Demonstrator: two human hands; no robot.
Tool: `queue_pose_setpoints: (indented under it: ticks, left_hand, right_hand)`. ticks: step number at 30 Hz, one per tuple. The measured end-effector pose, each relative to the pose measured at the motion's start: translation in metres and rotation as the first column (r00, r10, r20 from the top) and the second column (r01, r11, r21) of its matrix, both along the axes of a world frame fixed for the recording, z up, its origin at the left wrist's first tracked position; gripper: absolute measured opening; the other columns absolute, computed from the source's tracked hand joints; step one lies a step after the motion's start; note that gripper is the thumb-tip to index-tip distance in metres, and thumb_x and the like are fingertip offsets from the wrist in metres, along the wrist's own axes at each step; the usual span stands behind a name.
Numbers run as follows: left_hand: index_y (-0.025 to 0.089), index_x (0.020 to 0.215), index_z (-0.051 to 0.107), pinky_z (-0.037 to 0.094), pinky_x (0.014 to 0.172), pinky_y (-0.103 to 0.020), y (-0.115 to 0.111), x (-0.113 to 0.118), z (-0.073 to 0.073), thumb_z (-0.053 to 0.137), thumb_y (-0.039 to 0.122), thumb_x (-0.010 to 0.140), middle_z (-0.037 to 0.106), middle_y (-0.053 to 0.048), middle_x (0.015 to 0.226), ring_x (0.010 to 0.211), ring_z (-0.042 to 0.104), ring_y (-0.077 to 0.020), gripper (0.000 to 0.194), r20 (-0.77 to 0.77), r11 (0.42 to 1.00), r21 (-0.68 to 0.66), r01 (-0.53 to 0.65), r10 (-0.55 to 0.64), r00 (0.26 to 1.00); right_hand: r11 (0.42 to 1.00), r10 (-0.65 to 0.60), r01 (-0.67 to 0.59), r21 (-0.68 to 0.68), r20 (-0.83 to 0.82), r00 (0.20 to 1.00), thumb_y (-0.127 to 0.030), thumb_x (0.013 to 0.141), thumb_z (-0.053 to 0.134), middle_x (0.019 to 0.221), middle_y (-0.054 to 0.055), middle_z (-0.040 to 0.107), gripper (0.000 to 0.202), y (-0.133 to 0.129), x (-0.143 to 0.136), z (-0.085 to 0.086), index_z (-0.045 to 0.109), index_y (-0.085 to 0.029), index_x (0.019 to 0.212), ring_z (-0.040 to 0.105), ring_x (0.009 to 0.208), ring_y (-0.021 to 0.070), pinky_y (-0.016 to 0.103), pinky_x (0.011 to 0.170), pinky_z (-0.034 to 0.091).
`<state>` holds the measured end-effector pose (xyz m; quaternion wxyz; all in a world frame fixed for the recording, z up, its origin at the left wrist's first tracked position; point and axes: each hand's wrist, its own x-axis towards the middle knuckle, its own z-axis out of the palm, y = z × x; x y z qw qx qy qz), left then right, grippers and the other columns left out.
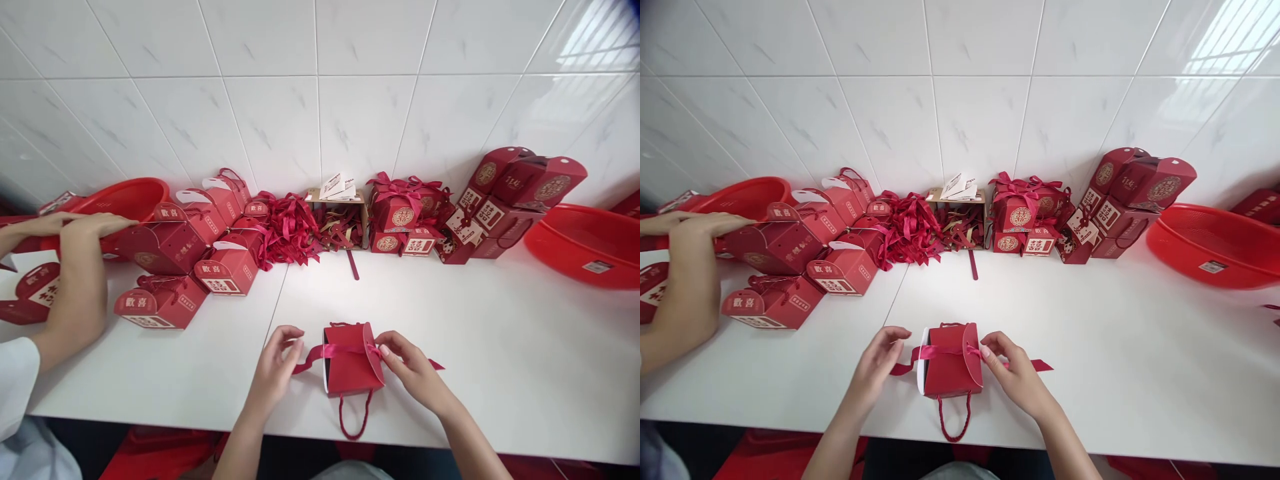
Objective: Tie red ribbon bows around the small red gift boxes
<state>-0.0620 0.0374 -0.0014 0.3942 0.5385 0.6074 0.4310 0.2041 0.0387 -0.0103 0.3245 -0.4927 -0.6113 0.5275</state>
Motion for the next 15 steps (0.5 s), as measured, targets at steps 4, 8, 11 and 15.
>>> queue_pose_setpoints:
  ticks: [4,8,11,15]
  left_hand:
    - [0.021,0.085,0.049,0.044,0.059,-0.023,0.003,0.032,0.004,0.056,0.048,0.085,0.055,0.000,0.079,0.069,0.056,-0.0142,0.028,0.200,0.984,-0.064,0.163,-0.148,0.969]
    - [0.022,0.080,0.046,0.039,0.058,-0.022,0.004,0.039,0.000,0.054,0.046,0.087,0.047,0.004,0.068,0.062,0.046,-0.0119,0.027,0.146,0.976,-0.075,0.206,-0.194,0.970]
    - [0.020,0.071,0.047,0.036,0.057,-0.024,0.005,0.035,-0.004,0.050,0.046,0.089,0.044,0.003,0.065,0.060,0.041,-0.0120,0.031,0.080,0.968,-0.070,0.241,-0.235,0.969]
    - [0.019,0.059,0.044,0.034,0.056,-0.025,0.008,0.026,-0.005,0.052,0.048,0.087,0.041,0.003,0.058,0.058,0.039,-0.0127,0.041,0.015,0.972,-0.065,0.224,-0.224,0.975]
  right_hand:
    - [0.995,0.054,-0.064,-0.073,-0.137,0.989,-0.054,0.092,0.046,0.071,-0.002,0.049,0.036,0.003,-0.003,-0.003,0.050,-0.020,0.082,0.046,0.066,0.0132,0.027,0.064,0.041]
    - [0.989,0.090,-0.105,-0.100,-0.147,0.985,-0.057,0.092,0.044,0.067,-0.002,0.042,0.045,0.004,0.000,-0.003,0.046,-0.019,0.068,0.039,0.064,0.0123,0.026,0.062,0.035]
    - [0.988,0.063,-0.083,-0.127,-0.158,0.986,-0.058,0.090,0.046,0.061,-0.005,0.032,0.048,0.005,0.005,-0.002,0.038,-0.019,0.063,0.029,0.057,0.0102,0.025,0.055,0.028]
    - [0.994,-0.035,0.026,-0.105,-0.089,0.995,-0.059,0.087,0.051,0.060,-0.006,0.026,0.046,0.008,0.017,0.000,0.039,-0.020,0.064,0.023,0.055,0.0096,0.025,0.051,0.023]
